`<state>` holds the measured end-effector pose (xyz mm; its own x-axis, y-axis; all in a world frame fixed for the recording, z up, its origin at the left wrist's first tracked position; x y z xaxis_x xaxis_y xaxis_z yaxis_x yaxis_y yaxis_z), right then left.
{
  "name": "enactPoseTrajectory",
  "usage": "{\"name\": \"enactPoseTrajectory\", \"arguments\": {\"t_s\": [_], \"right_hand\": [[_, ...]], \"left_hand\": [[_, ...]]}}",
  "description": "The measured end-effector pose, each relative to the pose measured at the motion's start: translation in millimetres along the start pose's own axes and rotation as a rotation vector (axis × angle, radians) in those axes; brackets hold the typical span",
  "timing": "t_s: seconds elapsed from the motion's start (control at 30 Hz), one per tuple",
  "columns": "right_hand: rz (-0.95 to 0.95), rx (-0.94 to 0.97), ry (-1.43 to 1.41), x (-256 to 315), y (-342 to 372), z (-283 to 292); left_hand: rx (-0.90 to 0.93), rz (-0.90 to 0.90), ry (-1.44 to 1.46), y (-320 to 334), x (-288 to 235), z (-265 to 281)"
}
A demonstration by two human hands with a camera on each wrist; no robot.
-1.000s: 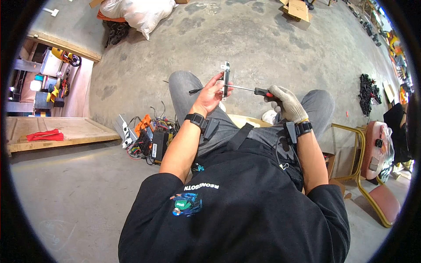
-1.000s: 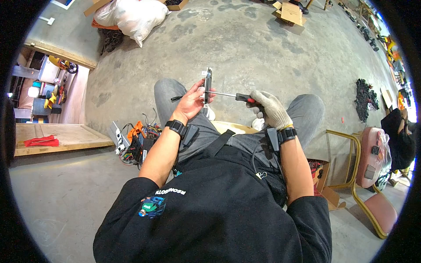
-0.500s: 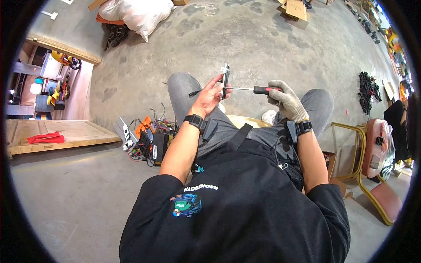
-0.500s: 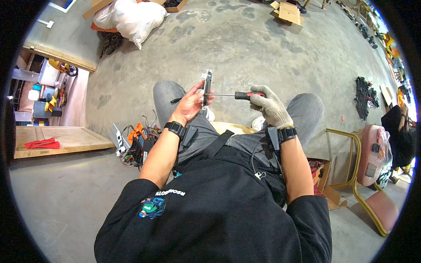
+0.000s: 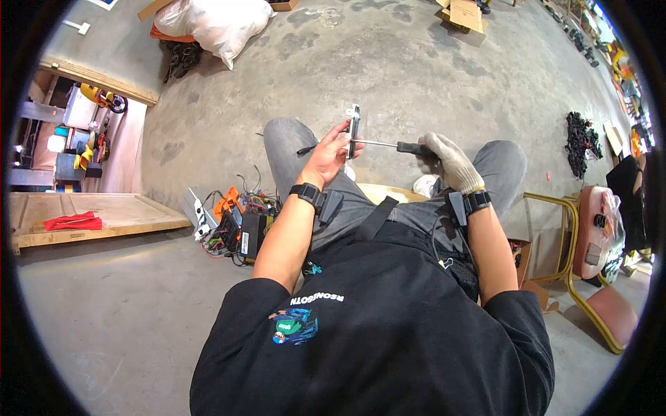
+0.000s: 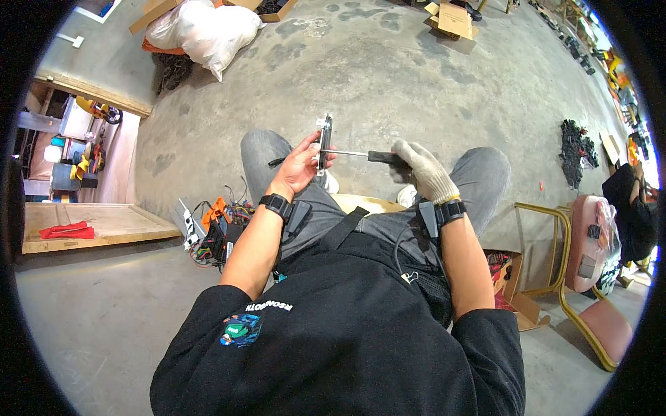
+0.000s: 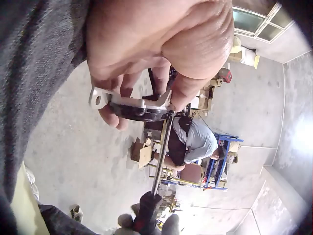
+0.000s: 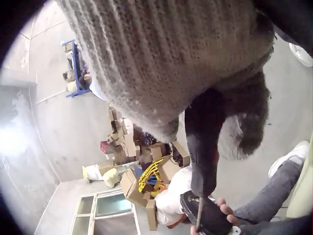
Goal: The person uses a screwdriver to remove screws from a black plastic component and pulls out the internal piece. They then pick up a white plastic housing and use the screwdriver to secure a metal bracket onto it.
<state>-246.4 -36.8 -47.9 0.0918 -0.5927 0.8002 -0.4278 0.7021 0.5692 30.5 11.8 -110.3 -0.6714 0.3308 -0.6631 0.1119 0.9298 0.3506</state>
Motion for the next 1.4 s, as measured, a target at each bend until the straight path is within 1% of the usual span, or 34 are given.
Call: {"name": "enactPoseTrajectory", "arguments": {"t_s": [0.03,0.1,0.13,0.2,0.23,0.3,0.33,0.4,0.43,0.5,0.57,0.63,0.67,0.7,0.8,0.87,0.9,0.97,1.0,1.07,1.1,1.17,1.2,1.27,1.3,1.37,1.4], "right_hand": [[-0.001,0.001,0.000,-0.4,-0.8,5.4],[0.000,0.119,0.156,-3.9,-4.4,8.0],[0.000,0.119,0.157,-7.0,-6.3,6.6],[0.219,0.027,0.007,-1.7,-9.4,6.6],[0.219,0.027,0.008,-0.2,-7.7,1.1],[0.265,-0.091,-0.050,8.3,-2.7,-0.2],[0.267,-0.091,-0.050,10.4,-1.7,0.3],[0.044,-0.009,-0.017,-0.2,-2.4,-2.1],[0.044,-0.009,-0.017,-0.4,-1.8,0.2],[-0.036,0.080,0.168,-6.1,-0.9,2.7],[0.002,0.078,0.135,-8.6,-8.2,3.2],[0.226,0.025,0.007,1.4,-9.6,3.4],[0.244,0.019,-0.062,3.6,-9.4,3.8],[0.245,0.017,-0.062,4.5,-7.8,3.8],[0.202,0.040,-0.131,7.4,-2.2,0.9],[-0.057,0.103,-0.118,-9.4,-3.9,0.2],[-0.057,0.103,-0.118,-9.9,-4.1,2.1],[-0.074,0.080,0.023,-4.8,-0.3,1.3],[-0.074,0.081,0.024,-6.5,-1.6,-0.7],[0.202,-0.020,-0.128,5.7,-3.4,1.3],[0.203,-0.021,-0.129,5.2,-4.5,0.8],[0.226,-0.053,-0.239,6.9,-4.9,2.8],[0.227,-0.053,-0.239,6.4,-4.8,4.9],[0.051,-0.010,-0.178,-5.2,-6.2,5.8],[0.051,-0.009,-0.178,-7.1,-7.1,6.6],[-0.046,0.019,-0.076,-15.1,-7.5,4.8],[-0.029,0.037,-0.089,-14.9,-7.8,4.2]], "left_hand": [[0.000,0.000,-0.005,0.2,0.2,0.3],[-0.001,0.003,0.002,-0.1,0.7,1.1],[-0.001,0.004,0.010,-0.4,1.1,1.5],[-0.003,0.001,0.019,-0.7,1.4,3.0],[-0.004,0.000,0.027,-0.6,1.4,3.1],[-0.008,0.001,0.019,-0.8,1.6,2.7],[-0.014,0.001,0.009,-1.3,1.6,3.5],[-0.011,0.000,0.012,-1.5,1.8,3.9],[-0.008,0.001,0.016,-1.4,2.1,3.7],[-0.016,-0.001,0.024,-1.6,1.9,4.4],[-0.025,-0.005,0.033,-0.7,0.6,3.1],[-0.034,0.002,0.017,0.2,1.2,2.7],[-0.034,0.003,0.017,0.4,1.2,2.3],[-0.037,0.006,-0.003,0.2,1.1,2.0],[-0.037,0.009,-0.017,-0.7,1.0,2.5],[-0.035,0.010,-0.010,-0.9,1.9,3.5],[-0.038,0.010,0.003,-1.1,2.3,4.3],[-0.041,0.009,0.015,-1.4,1.9,4.0],[-0.040,0.007,0.007,-1.2,1.8,4.0],[-0.038,0.005,-0.001,-0.7,1.8,4.1],[-0.034,0.006,-0.010,-0.6,1.8,4.0],[-0.028,0.009,-0.020,-0.9,1.9,2.4],[-0.032,0.009,-0.039,-0.8,1.9,2.1],[-0.038,0.009,-0.058,-0.4,1.9,1.8],[-0.040,0.009,-0.061,-0.3,2.0,1.5],[-0.041,0.010,-0.065,-0.8,2.6,2.5],[-0.047,0.008,-0.041,-1.0,2.4,3.8]]}}
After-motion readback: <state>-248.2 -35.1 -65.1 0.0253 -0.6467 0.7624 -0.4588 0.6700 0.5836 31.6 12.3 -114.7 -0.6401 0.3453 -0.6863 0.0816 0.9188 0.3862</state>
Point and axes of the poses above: each hand's wrist, its own y-axis away from the middle knuckle, its own z-axis out of the back of the hand, x = y × z, the point moved 6 cm from there along -y, towards the middle knuckle, and after that the axes turned 4 degrees about y, right-handed, at the moved point
